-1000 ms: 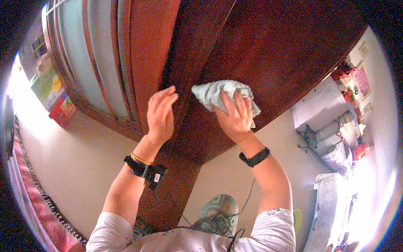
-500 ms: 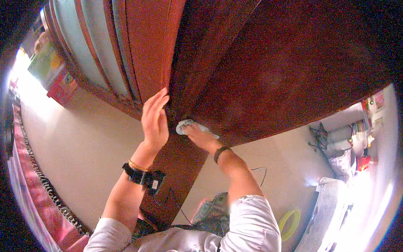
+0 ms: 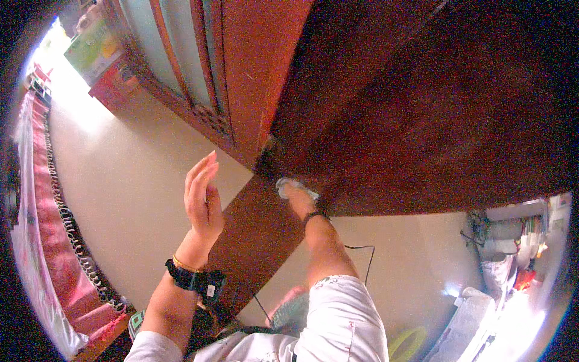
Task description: The person wipes the wooden frame and glass panels of a door with a cloth, then cleans the surface of a light switch on the adjacent wall.
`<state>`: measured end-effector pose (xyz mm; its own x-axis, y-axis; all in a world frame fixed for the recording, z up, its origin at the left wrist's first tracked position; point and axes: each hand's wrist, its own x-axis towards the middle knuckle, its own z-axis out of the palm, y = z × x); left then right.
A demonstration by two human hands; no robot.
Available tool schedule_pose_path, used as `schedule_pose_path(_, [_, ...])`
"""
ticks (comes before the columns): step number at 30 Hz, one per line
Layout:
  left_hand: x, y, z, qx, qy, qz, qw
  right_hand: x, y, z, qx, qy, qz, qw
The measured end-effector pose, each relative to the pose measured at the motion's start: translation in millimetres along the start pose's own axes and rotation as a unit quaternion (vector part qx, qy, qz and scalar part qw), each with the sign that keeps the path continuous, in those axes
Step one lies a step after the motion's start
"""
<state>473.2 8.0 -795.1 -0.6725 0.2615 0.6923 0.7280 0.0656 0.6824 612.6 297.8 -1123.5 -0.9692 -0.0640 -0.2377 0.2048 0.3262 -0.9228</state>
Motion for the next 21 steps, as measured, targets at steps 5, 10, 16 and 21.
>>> schedule_pose_path(5, [-5.4,5.9,14.4,-0.054,0.0,-0.014,0.998,-101.4,-11.9,-24.6,-0.574,-0.061,0.096,0.811])
schedule_pose_path(10, [-0.1,15.6,32.2,-0.101,-0.017,0.002,0.995,-153.9,-81.2,-45.3,-0.661,-0.001,0.069,0.747])
schedule_pose_path(16, [4.1,27.9,52.1,-0.179,-0.001,-0.006,0.984,-195.5,-299.8,-96.2,-0.835,0.16,-0.128,0.51])
schedule_pose_path(21, [4.3,20.4,55.4,-0.181,0.016,-0.021,0.983,-178.8,-324.0,-98.1,-0.812,0.26,-0.13,0.506])
